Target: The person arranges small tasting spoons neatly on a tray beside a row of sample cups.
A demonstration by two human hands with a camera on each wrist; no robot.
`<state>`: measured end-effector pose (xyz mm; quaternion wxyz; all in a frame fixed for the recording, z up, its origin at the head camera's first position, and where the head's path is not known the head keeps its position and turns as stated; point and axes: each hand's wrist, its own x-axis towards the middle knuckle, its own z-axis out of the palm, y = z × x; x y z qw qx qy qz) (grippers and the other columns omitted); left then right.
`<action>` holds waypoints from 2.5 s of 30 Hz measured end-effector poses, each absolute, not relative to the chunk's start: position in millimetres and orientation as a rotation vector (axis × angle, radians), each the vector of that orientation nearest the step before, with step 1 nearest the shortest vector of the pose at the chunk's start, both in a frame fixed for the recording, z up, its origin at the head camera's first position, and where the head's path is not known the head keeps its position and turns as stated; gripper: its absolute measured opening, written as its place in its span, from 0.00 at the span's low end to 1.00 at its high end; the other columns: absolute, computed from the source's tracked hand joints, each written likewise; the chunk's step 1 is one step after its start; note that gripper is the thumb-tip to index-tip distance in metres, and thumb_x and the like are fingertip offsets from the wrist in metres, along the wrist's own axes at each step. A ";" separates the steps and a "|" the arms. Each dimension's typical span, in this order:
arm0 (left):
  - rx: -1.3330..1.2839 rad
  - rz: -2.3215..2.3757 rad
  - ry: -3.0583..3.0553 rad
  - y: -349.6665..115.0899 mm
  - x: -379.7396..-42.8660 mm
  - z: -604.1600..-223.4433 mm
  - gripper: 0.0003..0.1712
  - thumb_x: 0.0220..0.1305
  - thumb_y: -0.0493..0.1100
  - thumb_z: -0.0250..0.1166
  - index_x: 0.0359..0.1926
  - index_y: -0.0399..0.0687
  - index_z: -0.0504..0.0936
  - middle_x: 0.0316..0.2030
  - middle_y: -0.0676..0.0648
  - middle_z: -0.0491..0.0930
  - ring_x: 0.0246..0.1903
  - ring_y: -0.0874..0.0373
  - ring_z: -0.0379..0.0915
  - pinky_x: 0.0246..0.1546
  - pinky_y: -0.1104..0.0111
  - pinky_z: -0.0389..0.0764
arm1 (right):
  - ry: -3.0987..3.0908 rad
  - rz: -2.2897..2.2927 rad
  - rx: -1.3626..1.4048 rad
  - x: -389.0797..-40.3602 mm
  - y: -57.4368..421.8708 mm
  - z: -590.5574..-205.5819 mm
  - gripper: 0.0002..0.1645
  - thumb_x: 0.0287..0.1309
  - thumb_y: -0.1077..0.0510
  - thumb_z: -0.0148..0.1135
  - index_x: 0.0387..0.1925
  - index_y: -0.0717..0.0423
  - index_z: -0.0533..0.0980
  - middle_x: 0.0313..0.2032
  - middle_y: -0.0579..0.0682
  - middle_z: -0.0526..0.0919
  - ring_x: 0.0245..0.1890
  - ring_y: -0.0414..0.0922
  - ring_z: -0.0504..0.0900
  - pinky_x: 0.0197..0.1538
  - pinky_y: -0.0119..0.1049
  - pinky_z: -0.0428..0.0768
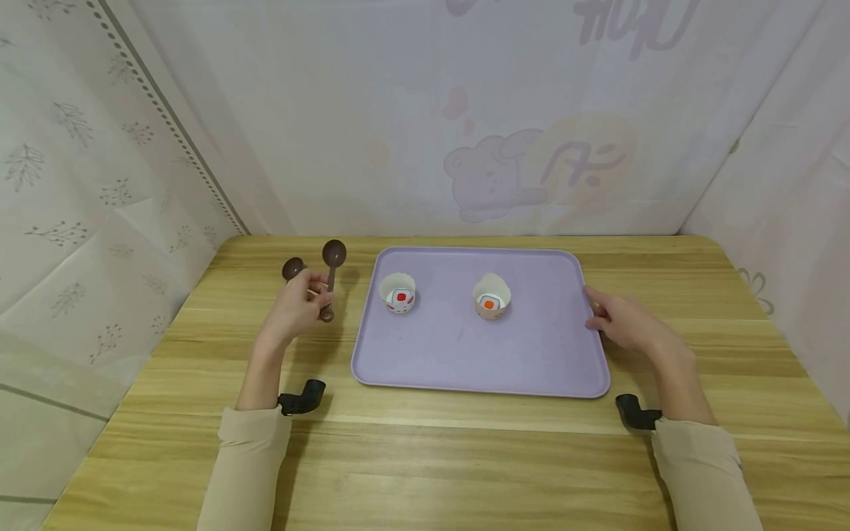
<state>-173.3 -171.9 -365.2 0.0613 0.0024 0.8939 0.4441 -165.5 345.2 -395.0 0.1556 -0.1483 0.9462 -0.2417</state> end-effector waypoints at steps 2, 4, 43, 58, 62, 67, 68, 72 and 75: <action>0.025 1.366 2.694 -171.4 -173.3 -364.7 0.18 0.75 0.32 0.56 0.62 0.30 0.68 0.46 0.36 0.74 0.41 0.48 0.75 0.37 0.65 0.80 | 2.707 -0.696 -0.422 -165.4 345.0 -394.9 0.40 0.69 0.65 0.60 0.72 0.79 0.51 0.36 0.56 0.82 0.34 0.46 0.78 0.35 0.38 0.78; 0.046 1.374 2.690 -171.4 -173.3 -364.2 0.19 0.75 0.33 0.56 0.62 0.30 0.69 0.46 0.37 0.74 0.40 0.48 0.75 0.37 0.65 0.80 | 2.705 -0.700 -0.420 -165.2 344.9 -394.8 0.40 0.69 0.65 0.60 0.72 0.79 0.51 0.36 0.56 0.81 0.34 0.46 0.78 0.35 0.37 0.78; 0.133 1.468 2.657 -149.3 -171.3 -355.1 0.19 0.71 0.32 0.61 0.59 0.31 0.70 0.43 0.39 0.75 0.36 0.49 0.76 0.35 0.64 0.81 | 2.708 -0.699 -0.414 -164.9 345.1 -395.6 0.40 0.69 0.66 0.60 0.71 0.80 0.51 0.37 0.58 0.82 0.34 0.47 0.78 0.35 0.39 0.78; 0.166 1.507 2.627 -140.6 -171.0 -357.2 0.18 0.71 0.31 0.61 0.59 0.31 0.71 0.42 0.38 0.75 0.32 0.50 0.76 0.41 0.48 0.83 | 2.703 -0.697 -0.418 -166.6 344.4 -396.6 0.40 0.69 0.66 0.59 0.71 0.80 0.51 0.36 0.57 0.82 0.33 0.46 0.78 0.35 0.39 0.78; 0.165 1.505 2.637 -138.4 -170.9 -356.4 0.18 0.70 0.31 0.62 0.58 0.31 0.71 0.41 0.38 0.75 0.32 0.51 0.77 0.39 0.50 0.84 | 2.711 -0.689 -0.413 -166.2 344.2 -396.3 0.40 0.69 0.66 0.59 0.71 0.80 0.51 0.37 0.58 0.82 0.34 0.47 0.78 0.36 0.40 0.79; 0.169 1.525 2.627 -135.2 -170.9 -355.7 0.18 0.70 0.30 0.63 0.57 0.31 0.72 0.40 0.39 0.75 0.32 0.51 0.77 0.40 0.48 0.84 | 2.724 -0.670 -0.421 -165.9 343.4 -395.6 0.40 0.69 0.66 0.60 0.71 0.80 0.52 0.35 0.56 0.82 0.33 0.46 0.77 0.34 0.39 0.77; 0.169 1.532 2.619 -134.5 -170.8 -355.5 0.18 0.70 0.30 0.63 0.57 0.31 0.71 0.40 0.39 0.75 0.32 0.51 0.77 0.40 0.47 0.84 | 2.725 -0.669 -0.423 -165.9 343.3 -395.5 0.40 0.69 0.66 0.60 0.71 0.80 0.52 0.35 0.56 0.82 0.33 0.46 0.77 0.34 0.39 0.77; 0.166 1.554 2.599 -131.6 -171.1 -355.8 0.18 0.69 0.30 0.63 0.58 0.30 0.71 0.40 0.39 0.74 0.32 0.50 0.76 0.41 0.47 0.84 | 2.725 -0.673 -0.429 -165.9 343.1 -395.5 0.39 0.69 0.66 0.60 0.70 0.81 0.52 0.35 0.55 0.82 0.32 0.46 0.77 0.34 0.38 0.77; 0.179 1.561 2.590 -129.4 -171.2 -356.6 0.18 0.69 0.30 0.63 0.57 0.29 0.71 0.40 0.39 0.75 0.32 0.51 0.77 0.40 0.47 0.85 | 2.723 -0.675 -0.432 -166.2 343.2 -395.9 0.39 0.69 0.66 0.60 0.70 0.81 0.52 0.35 0.55 0.82 0.32 0.46 0.77 0.34 0.38 0.77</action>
